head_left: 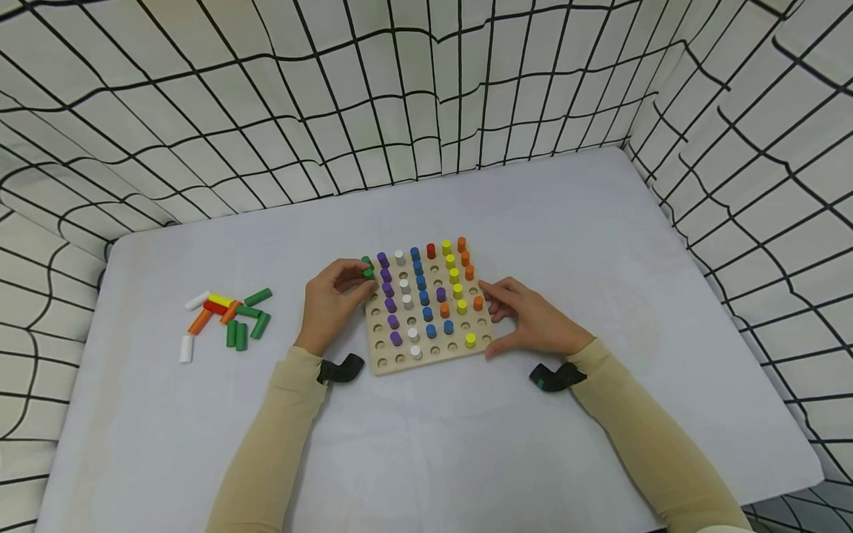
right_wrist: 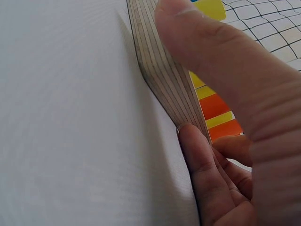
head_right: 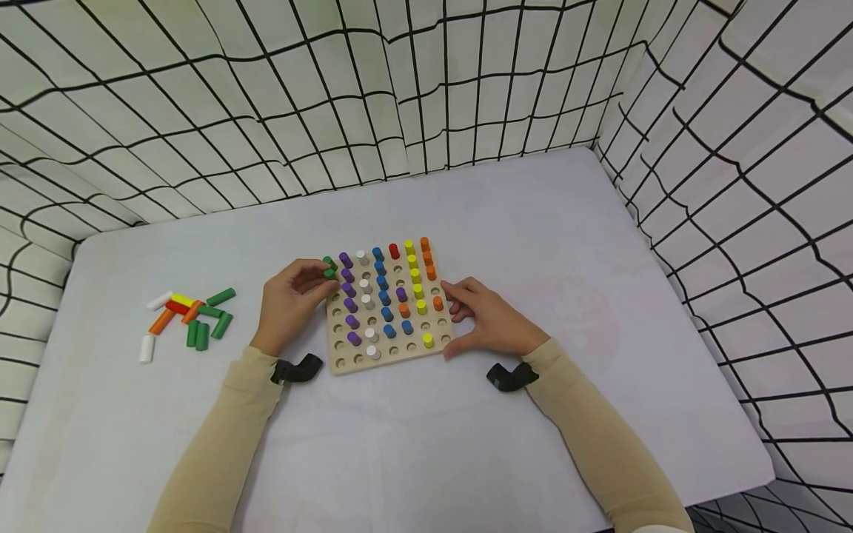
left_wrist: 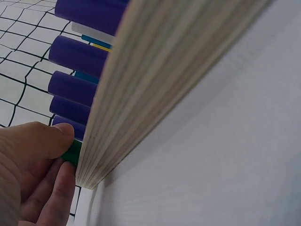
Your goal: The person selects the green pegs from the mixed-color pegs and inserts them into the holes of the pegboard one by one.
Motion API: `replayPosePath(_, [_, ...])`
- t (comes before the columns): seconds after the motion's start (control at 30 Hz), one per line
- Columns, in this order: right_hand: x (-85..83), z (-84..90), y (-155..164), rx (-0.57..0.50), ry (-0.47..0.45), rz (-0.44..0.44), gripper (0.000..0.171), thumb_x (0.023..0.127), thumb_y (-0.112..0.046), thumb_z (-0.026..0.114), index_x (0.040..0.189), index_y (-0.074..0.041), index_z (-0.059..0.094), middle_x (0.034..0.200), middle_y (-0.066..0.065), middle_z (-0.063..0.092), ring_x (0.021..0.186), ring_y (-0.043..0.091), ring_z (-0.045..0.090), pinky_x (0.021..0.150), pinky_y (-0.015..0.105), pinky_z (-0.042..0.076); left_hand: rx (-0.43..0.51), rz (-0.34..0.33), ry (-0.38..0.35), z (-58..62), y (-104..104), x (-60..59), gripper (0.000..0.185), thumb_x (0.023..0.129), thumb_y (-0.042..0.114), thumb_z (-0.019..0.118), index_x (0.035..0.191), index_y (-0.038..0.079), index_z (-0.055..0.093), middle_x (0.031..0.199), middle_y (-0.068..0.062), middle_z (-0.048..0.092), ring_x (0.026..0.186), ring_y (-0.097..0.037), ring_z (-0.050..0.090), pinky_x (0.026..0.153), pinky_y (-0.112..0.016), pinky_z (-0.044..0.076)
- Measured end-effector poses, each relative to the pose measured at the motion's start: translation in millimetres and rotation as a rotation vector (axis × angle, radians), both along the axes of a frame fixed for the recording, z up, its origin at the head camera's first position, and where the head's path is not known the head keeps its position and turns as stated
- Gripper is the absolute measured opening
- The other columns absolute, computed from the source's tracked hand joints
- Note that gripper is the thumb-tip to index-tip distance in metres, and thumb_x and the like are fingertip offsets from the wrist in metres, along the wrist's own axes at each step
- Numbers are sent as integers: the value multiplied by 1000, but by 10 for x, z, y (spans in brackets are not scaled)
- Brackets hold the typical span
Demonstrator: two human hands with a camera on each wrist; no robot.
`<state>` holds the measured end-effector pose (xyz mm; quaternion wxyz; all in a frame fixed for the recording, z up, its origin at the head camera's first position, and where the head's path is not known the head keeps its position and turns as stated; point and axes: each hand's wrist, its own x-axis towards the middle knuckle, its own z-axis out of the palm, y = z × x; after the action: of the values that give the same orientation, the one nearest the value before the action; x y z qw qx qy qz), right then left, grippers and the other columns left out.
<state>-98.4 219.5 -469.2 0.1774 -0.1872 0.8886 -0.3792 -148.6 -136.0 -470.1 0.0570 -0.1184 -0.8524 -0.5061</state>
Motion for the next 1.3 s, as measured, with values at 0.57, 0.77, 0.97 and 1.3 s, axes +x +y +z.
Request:
replayPosePath(0.57, [-1, 2, 5, 1, 3, 5, 119, 67, -50, 95, 162, -15, 34, 129, 0, 54, 108, 10, 59, 101, 34, 57, -32, 0, -27, 14, -38, 22, 35, 90, 8, 80, 123, 4, 68, 125, -13, 70, 109, -26, 72, 98, -17, 58])
replayPosePath(0.77, [-4, -8, 3, -5, 10, 10, 120, 66, -51, 95, 162, -14, 34, 128, 0, 54, 108, 10, 60, 101, 34, 57, -71, 17, -34, 43, -113, 46, 35, 91, 11, 80, 123, 7, 68, 123, -10, 71, 112, -25, 72, 102, -31, 59])
replayPosePath(0.97, [-3, -10, 3, -3, 22, 9, 120, 65, -51, 95, 162, -13, 35, 126, 0, 55, 107, 10, 61, 99, 32, 58, -139, 32, -17, 94, -224, 73, 34, 92, 12, 79, 123, 8, 68, 124, -10, 71, 114, -28, 72, 101, -41, 60])
replayPosePath(1.3, [-2, -8, 0, -4, 11, 5, 119, 66, -50, 96, 162, -15, 35, 128, 0, 54, 108, 11, 60, 101, 34, 57, -206, 49, -42, 189, -514, 92, 32, 94, 17, 77, 124, 8, 68, 122, -12, 72, 112, -28, 71, 101, -42, 58])
